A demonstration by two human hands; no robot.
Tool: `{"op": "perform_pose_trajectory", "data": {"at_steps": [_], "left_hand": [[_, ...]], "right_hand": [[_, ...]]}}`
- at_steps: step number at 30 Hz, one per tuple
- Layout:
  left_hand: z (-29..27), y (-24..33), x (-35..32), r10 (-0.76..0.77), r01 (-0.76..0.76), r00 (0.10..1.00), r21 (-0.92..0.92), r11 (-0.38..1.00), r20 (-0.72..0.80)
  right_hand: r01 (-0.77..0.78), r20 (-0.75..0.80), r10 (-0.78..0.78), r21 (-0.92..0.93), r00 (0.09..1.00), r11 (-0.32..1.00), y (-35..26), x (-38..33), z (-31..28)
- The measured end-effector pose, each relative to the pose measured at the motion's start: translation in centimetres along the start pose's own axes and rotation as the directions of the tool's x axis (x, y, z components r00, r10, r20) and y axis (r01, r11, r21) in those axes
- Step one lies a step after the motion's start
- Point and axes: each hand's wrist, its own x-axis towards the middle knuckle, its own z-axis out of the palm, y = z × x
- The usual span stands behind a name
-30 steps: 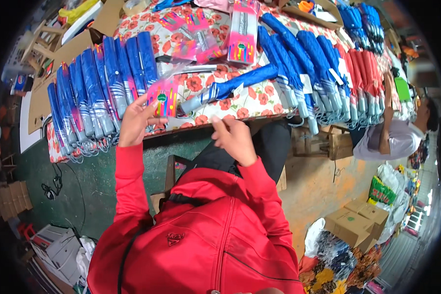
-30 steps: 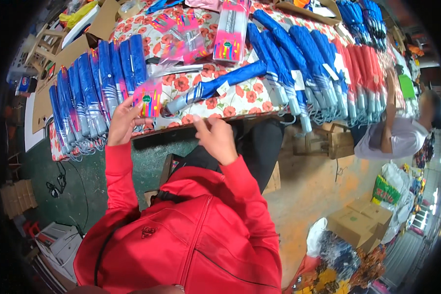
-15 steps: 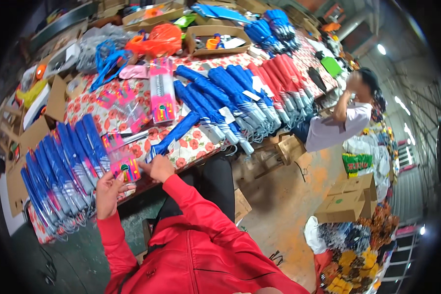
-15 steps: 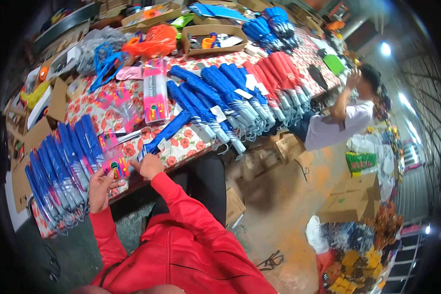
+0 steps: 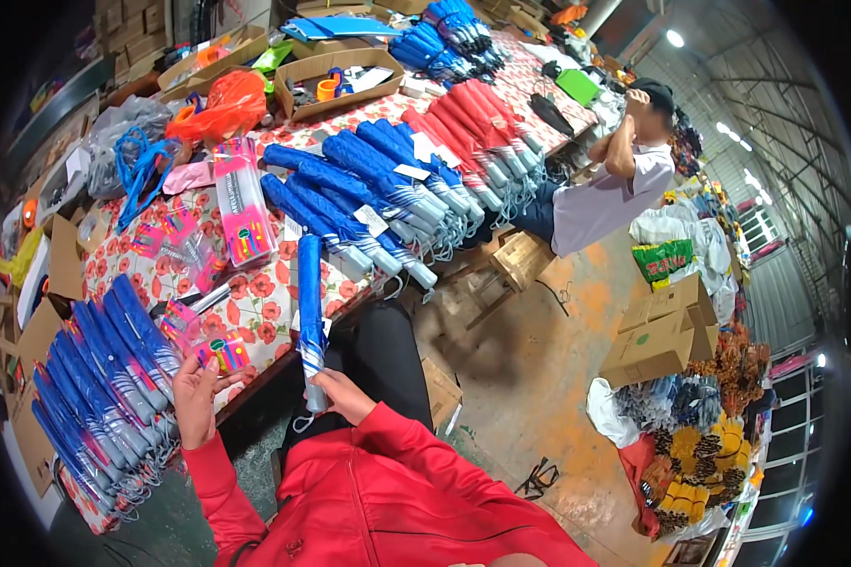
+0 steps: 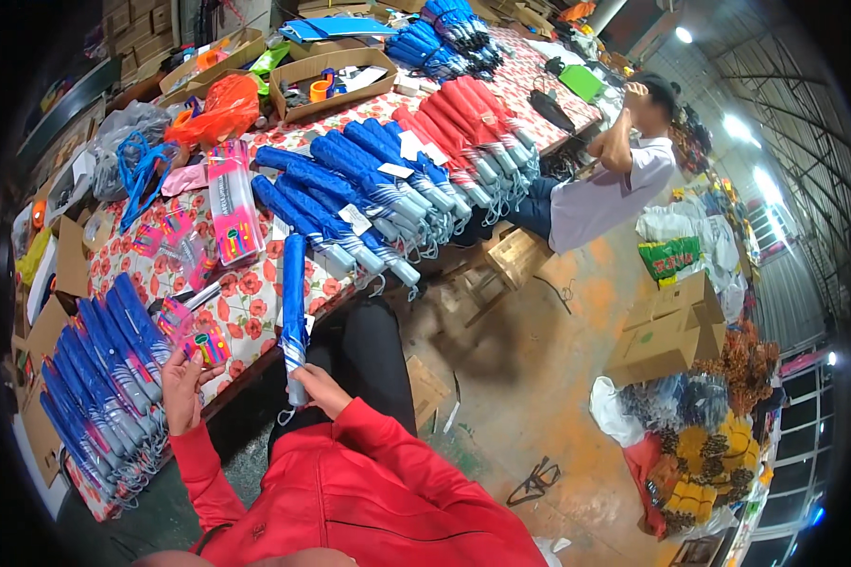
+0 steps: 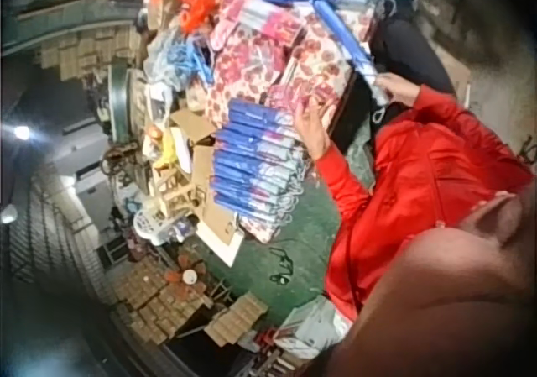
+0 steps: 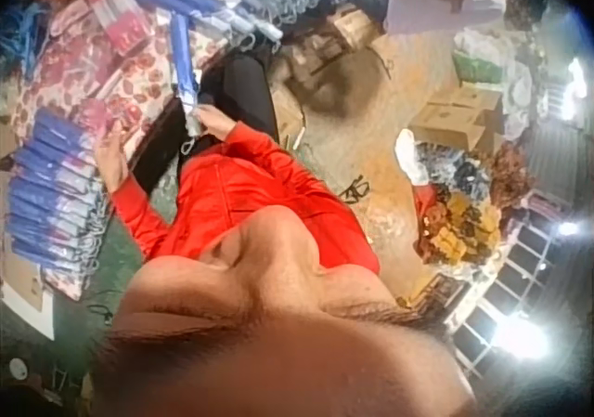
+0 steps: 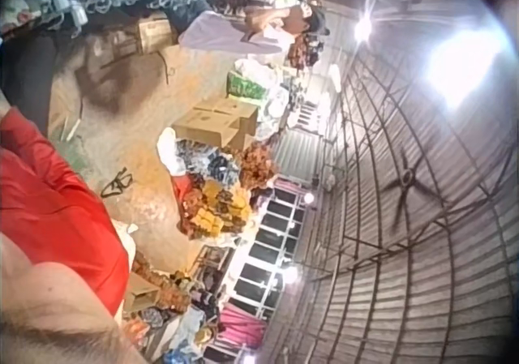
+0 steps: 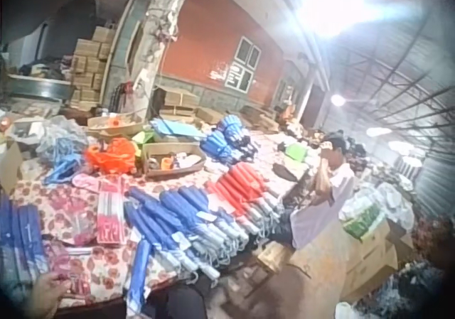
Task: Packaging umbrellas into plastic sleeves at a production station.
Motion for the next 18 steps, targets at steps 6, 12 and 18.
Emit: {"op": "perform_pose_trajectory", "data": {"at_steps": [6, 12, 18], "left_hand": [[3.7, 1.7, 1.7, -0.023, 0.021, 0.998, 0.028, 0.999, 0.058], [4.7, 4.0, 3.4, 0.04, -0.041, 0.998, 0.042, 0.998, 0.039], [10.3, 6.5, 6.7, 0.213, -0.198, 0.971, -0.138, 0.971, 0.109]], "right_hand": [[0.297, -0.148, -0.348, -0.283, 0.926, 0.912, -1.9, -5.7, -1.3], [0.493, -0.18, -0.684, -0.568, 0.707, 0.659, -3.1, -13.3, -2.9], [0.472, -0.182, -0.817, -0.738, 0.548, 0.481, -3.4, -18.9, -6.2]]}}
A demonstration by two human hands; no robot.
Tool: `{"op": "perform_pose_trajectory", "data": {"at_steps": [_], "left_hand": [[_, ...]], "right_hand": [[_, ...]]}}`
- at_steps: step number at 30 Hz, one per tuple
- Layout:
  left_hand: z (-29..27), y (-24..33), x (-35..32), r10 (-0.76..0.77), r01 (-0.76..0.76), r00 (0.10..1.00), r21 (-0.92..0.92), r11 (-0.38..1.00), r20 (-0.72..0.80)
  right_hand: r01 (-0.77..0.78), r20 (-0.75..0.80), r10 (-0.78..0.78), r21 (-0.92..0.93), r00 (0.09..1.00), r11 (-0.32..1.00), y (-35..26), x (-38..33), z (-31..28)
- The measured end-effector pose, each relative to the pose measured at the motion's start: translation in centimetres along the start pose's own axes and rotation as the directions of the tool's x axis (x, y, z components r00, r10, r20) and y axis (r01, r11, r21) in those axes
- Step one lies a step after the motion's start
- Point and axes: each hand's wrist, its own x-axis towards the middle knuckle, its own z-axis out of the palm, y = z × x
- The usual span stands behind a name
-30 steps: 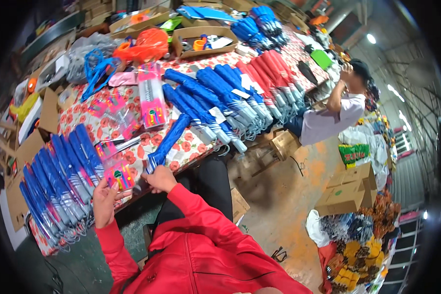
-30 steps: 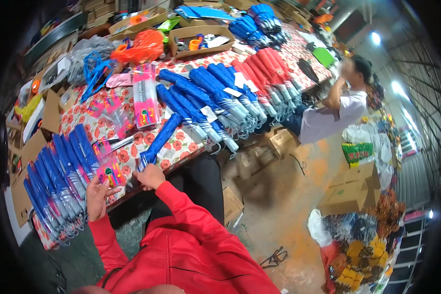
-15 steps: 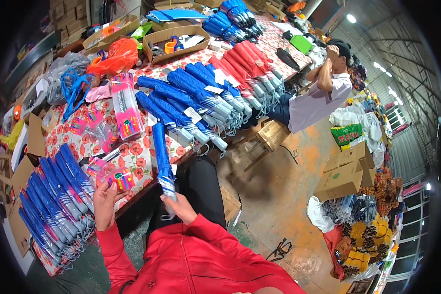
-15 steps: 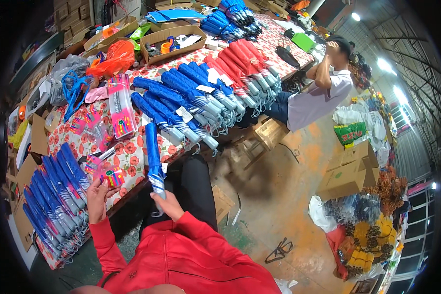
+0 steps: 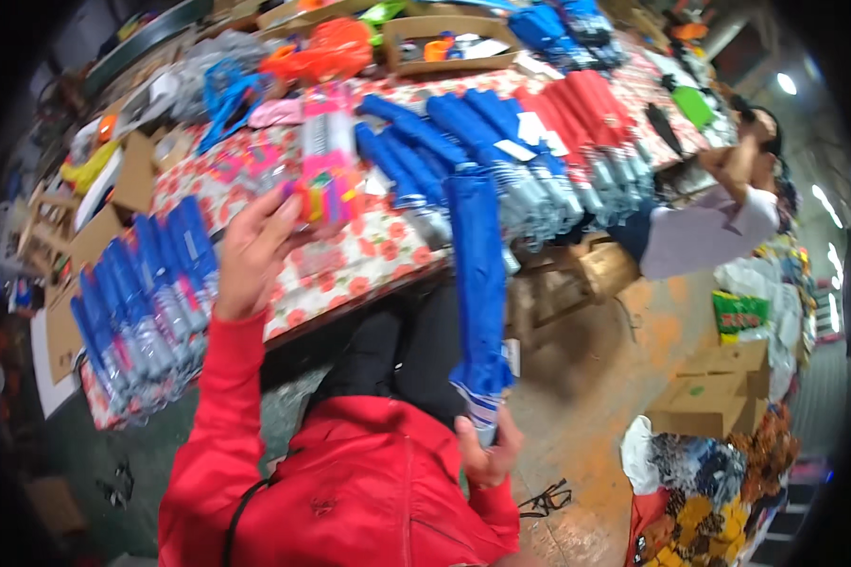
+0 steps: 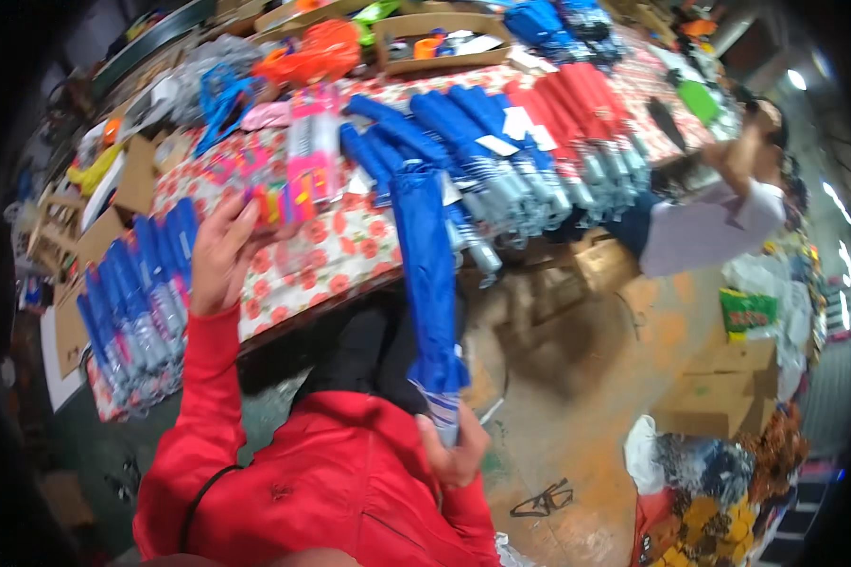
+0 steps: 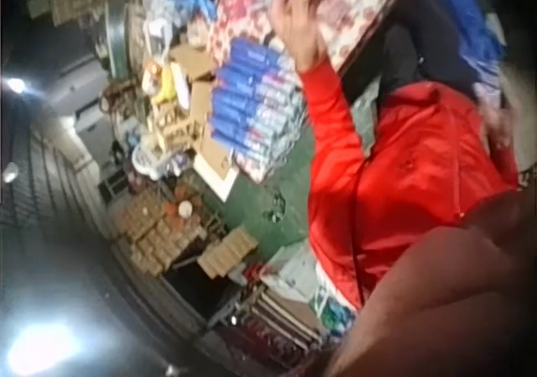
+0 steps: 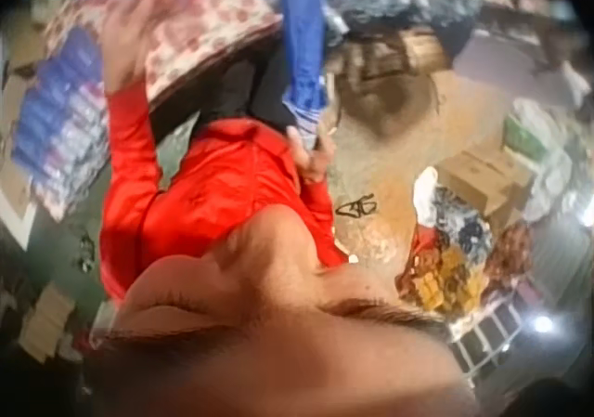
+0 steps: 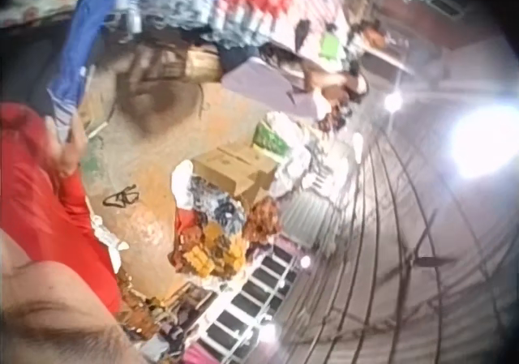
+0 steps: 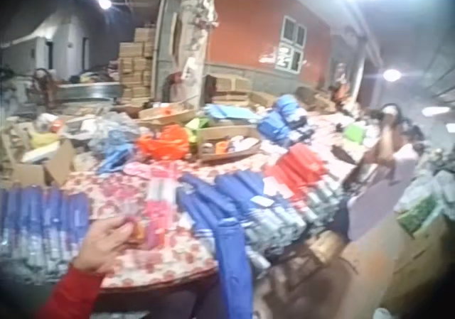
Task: Packaging umbrellas into plastic sleeves at a production station.
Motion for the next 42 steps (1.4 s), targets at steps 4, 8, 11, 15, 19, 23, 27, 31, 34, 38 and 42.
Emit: {"op": "perform_pose_trajectory", "data": {"at_steps": [4, 8, 11, 15, 19, 23, 27, 31, 34, 38, 42], "left_hand": [[3.7, 1.3, 1.6, 0.065, -0.064, 0.997, -0.023, 0.998, 0.029], [4.9, 1.1, 1.3, 0.126, -0.125, 0.992, -0.03, 0.992, 0.001], [4.9, 0.8, 1.0, 0.159, -0.159, 0.987, -0.005, 0.987, -0.023], [4.2, 0.0, 0.7, 0.178, -0.179, 0.983, -0.016, 0.984, -0.035], [3.6, 0.1, 0.3, 0.25, -0.248, 0.968, 0.223, 0.943, 0.022], [3.7, -0.2, 0.2, 0.316, -0.31, 0.948, 0.294, 0.904, 0.028], [4.0, -0.3, 0.0, 0.35, -0.335, 0.937, 0.301, 0.893, 0.005], [3.9, -0.1, -0.3, 0.316, -0.293, 0.949, 0.336, 0.895, -0.014], [3.8, -0.2, -0.3, 0.307, -0.288, 0.951, 0.386, 0.876, 0.012], [3.1, 0.1, 0.3, 0.273, -0.283, 0.958, 0.48, 0.83, 0.092], [1.6, 0.4, -0.4, 0.165, -0.163, 0.985, 0.51, 0.845, 0.041]], "right_hand": [[0.187, 0.06, -0.187, 0.009, 0.981, 0.982, -0.3, -0.7, -0.4], [0.262, 0.088, -0.261, -0.001, 0.961, 0.965, 0.0, -0.9, -0.4], [0.273, 0.116, -0.27, -0.003, 0.956, 0.962, 0.1, -0.9, -0.4], [0.266, 0.09, -0.261, -0.052, 0.961, 0.962, 0.4, -0.3, -0.4], [0.292, 0.077, -0.285, -0.084, 0.955, 0.953, 0.8, -0.2, 0.0], [0.297, 0.073, -0.291, -0.104, 0.954, 0.949, 1.0, -0.5, 0.6], [0.299, 0.072, -0.293, -0.098, 0.953, 0.949, 0.9, -0.6, 1.1], [0.315, 0.07, -0.311, -0.055, 0.948, 0.948, 0.7, -0.3, 1.6], [0.279, 0.097, -0.27, -0.092, 0.958, 0.956, 0.4, -0.1, 1.7], [0.262, 0.114, -0.251, -0.102, 0.961, 0.959, 0.6, 0.3, 1.8], [0.228, 0.136, -0.216, -0.083, 0.967, 0.97, 0.2, -0.1, 2.1]]}}
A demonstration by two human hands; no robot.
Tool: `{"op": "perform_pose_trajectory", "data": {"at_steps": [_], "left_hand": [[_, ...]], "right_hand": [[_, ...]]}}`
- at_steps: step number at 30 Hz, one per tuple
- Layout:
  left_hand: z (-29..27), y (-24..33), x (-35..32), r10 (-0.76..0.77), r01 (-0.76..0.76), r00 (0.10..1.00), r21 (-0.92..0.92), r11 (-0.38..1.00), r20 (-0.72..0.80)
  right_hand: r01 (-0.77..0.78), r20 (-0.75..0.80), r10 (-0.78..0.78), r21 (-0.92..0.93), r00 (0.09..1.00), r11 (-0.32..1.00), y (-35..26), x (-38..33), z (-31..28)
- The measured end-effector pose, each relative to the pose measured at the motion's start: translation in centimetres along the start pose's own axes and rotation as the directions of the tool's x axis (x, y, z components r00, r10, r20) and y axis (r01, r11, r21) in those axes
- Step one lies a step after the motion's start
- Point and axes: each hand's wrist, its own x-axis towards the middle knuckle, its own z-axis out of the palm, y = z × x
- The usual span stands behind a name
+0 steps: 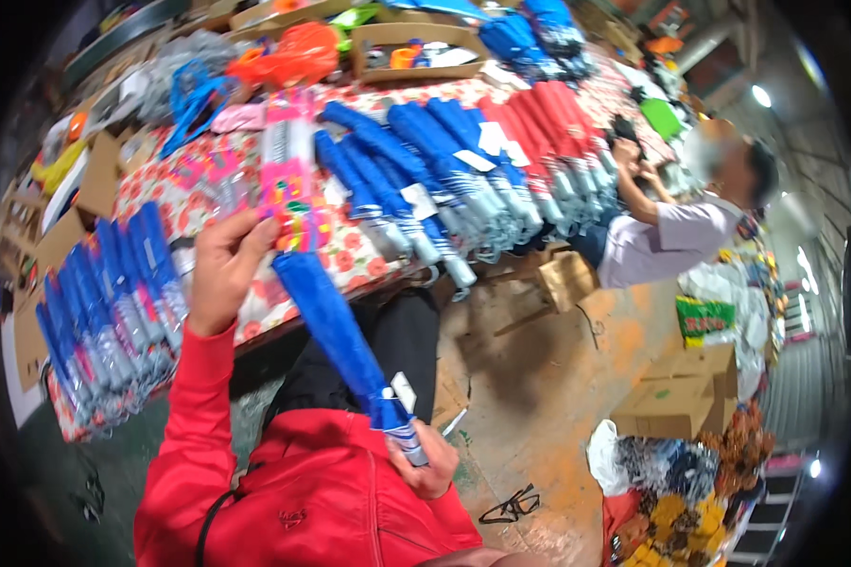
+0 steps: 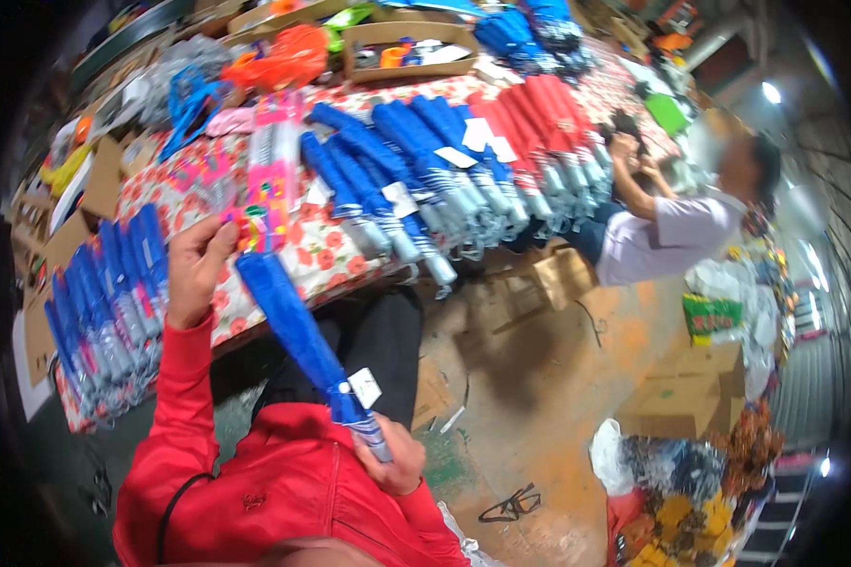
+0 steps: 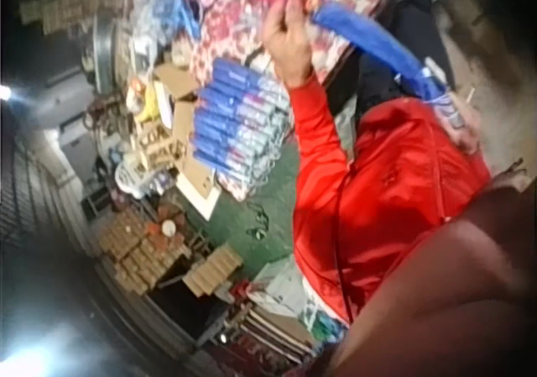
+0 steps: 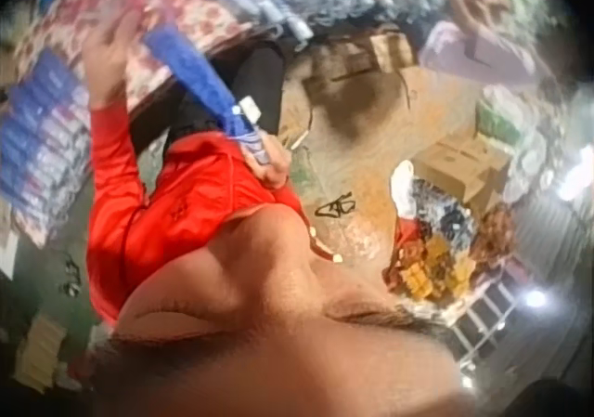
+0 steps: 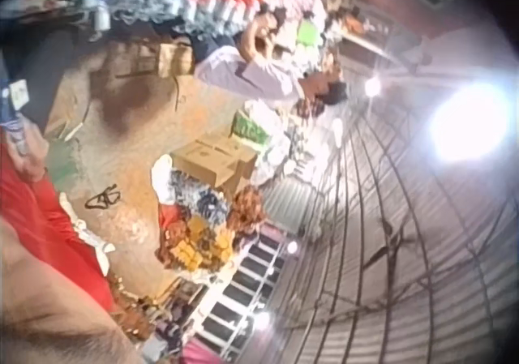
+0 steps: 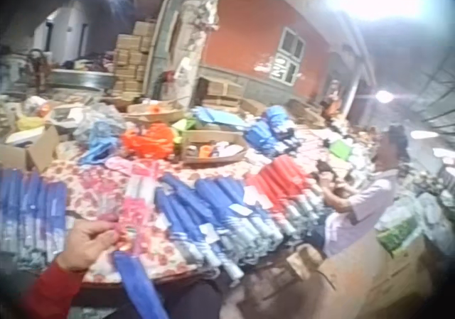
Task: Packaging umbrellas into plastic sleeves at a production station.
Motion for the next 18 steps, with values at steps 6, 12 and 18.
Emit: {"op": "perform_pose_trajectory", "data": {"at_steps": [6, 12, 18], "left_hand": [[0.7, 1.0, 0.2, -0.038, 0.045, 0.998, -0.126, 0.991, 0.057], [0.0, -0.7, 1.5, -0.073, 0.116, 0.979, -0.228, 0.967, 0.191], [-1.9, -0.8, 0.8, -0.029, 0.079, 0.98, -0.252, 0.964, 0.197]], "right_hand": [[-0.019, -0.03, 0.021, 0.068, 0.999, 0.998, -0.7, -0.6, 0.0], [-0.081, 0.01, 0.081, 0.149, 0.997, 0.985, -0.5, -0.7, 0.2], [-0.16, 0.041, 0.155, 0.196, 0.987, 0.967, -1.9, -1.3, 0.0]]}}
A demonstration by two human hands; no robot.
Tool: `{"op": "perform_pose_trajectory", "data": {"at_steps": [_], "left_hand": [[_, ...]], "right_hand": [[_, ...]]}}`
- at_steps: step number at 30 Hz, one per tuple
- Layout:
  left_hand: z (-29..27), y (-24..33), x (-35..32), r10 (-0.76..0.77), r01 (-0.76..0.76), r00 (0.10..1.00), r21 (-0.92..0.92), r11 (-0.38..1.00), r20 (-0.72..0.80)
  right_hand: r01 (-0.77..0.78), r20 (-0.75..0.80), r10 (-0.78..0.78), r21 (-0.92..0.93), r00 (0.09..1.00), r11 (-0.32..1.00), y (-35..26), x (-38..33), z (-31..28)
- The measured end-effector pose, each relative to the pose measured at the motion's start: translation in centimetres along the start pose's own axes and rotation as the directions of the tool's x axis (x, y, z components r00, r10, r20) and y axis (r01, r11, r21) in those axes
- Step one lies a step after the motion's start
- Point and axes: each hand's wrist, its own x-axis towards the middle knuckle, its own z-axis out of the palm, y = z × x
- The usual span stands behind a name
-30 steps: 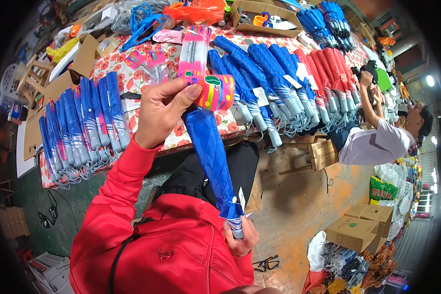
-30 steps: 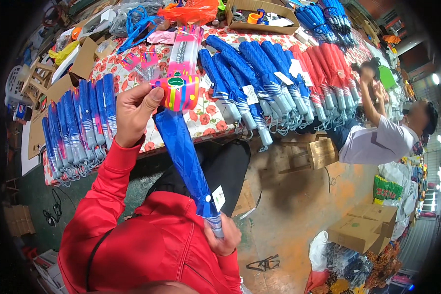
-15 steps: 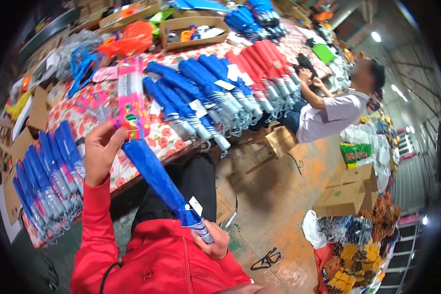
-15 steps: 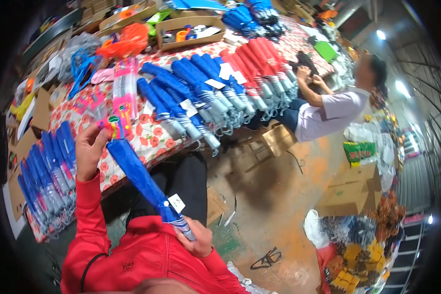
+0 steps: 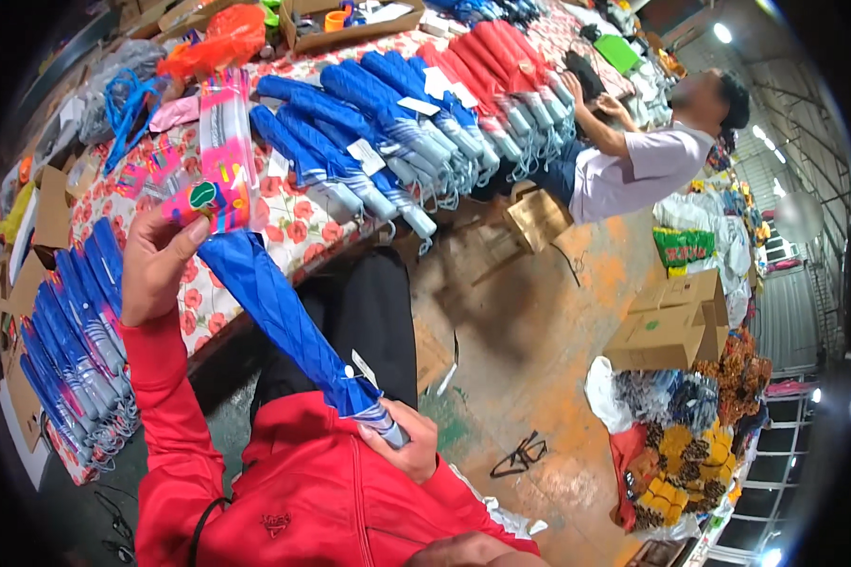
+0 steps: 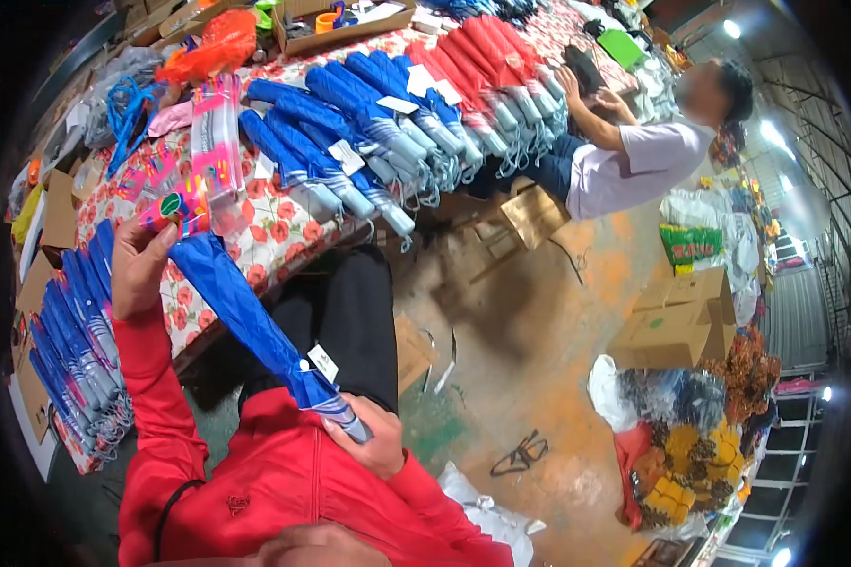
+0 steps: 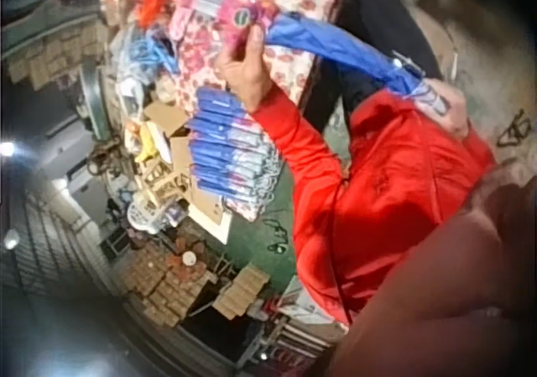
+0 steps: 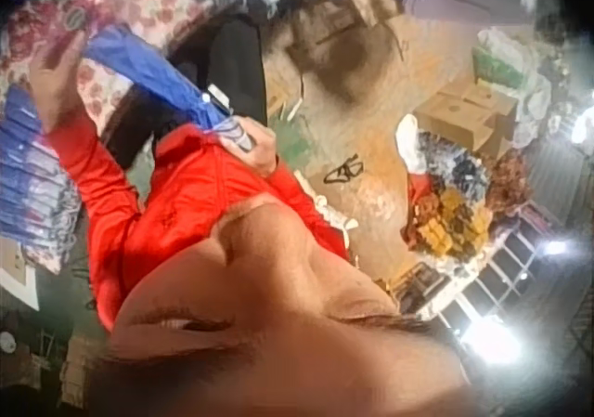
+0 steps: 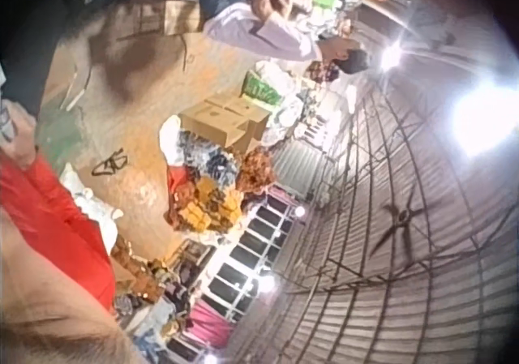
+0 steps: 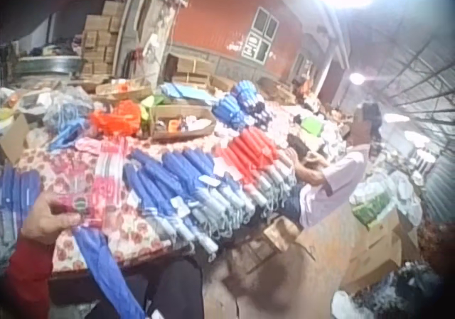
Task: Packaging umbrellas into plastic sleeves at a production station.
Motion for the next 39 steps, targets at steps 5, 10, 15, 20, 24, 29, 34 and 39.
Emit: {"op": "perform_pose_trajectory", "data": {"at_steps": [5, 10, 15, 20, 24, 29, 34, 39], "left_hand": [[0.6, -1.5, 0.4, -0.123, 0.124, 0.992, 0.042, 0.991, -0.01], [0.2, -0.1, 0.1, -0.021, 0.021, 1.0, 0.014, 1.0, 0.019], [-1.4, -3.0, 0.3, -0.047, 0.065, 0.992, -0.157, 0.986, 0.114], [-3.0, -5.1, -0.1, 0.122, -0.033, 0.971, -0.393, 0.919, 0.204], [-3.0, -5.5, -0.3, 0.035, 0.042, 0.987, -0.457, 0.888, 0.159], [-2.6, -5.9, -1.0, 0.145, -0.005, 0.961, -0.512, 0.859, 0.235], [-2.1, -9.6, -2.4, 0.206, 0.174, 0.937, -0.887, 0.427, 0.283], [-4.0, -9.5, -2.6, 0.316, 0.088, 0.916, -0.892, 0.444, 0.247]], "right_hand": [[-0.056, -0.017, 0.058, 0.083, 0.998, 0.995, 1.3, -0.4, 1.5], [-0.05, 0.069, 0.042, 0.121, 0.997, 0.991, 0.4, 0.4, 0.1], [-0.183, 0.173, 0.143, 0.245, 0.974, 0.952, 0.6, 0.0, -0.1], [-0.236, 0.304, 0.147, 0.28, 0.941, 0.93, 1.1, 0.6, -0.2], [-0.334, 0.411, 0.175, 0.357, 0.895, 0.872, 1.1, 1.2, -1.2], [-0.489, 0.55, 0.169, 0.509, 0.818, 0.708, 3.7, 0.6, -0.9], [-0.726, 0.734, 0.13, 0.599, 0.666, 0.337, 3.7, -0.3, -0.6], [-0.744, 0.757, 0.093, 0.6, 0.647, 0.295, 3.0, 0.5, -0.1]]}}
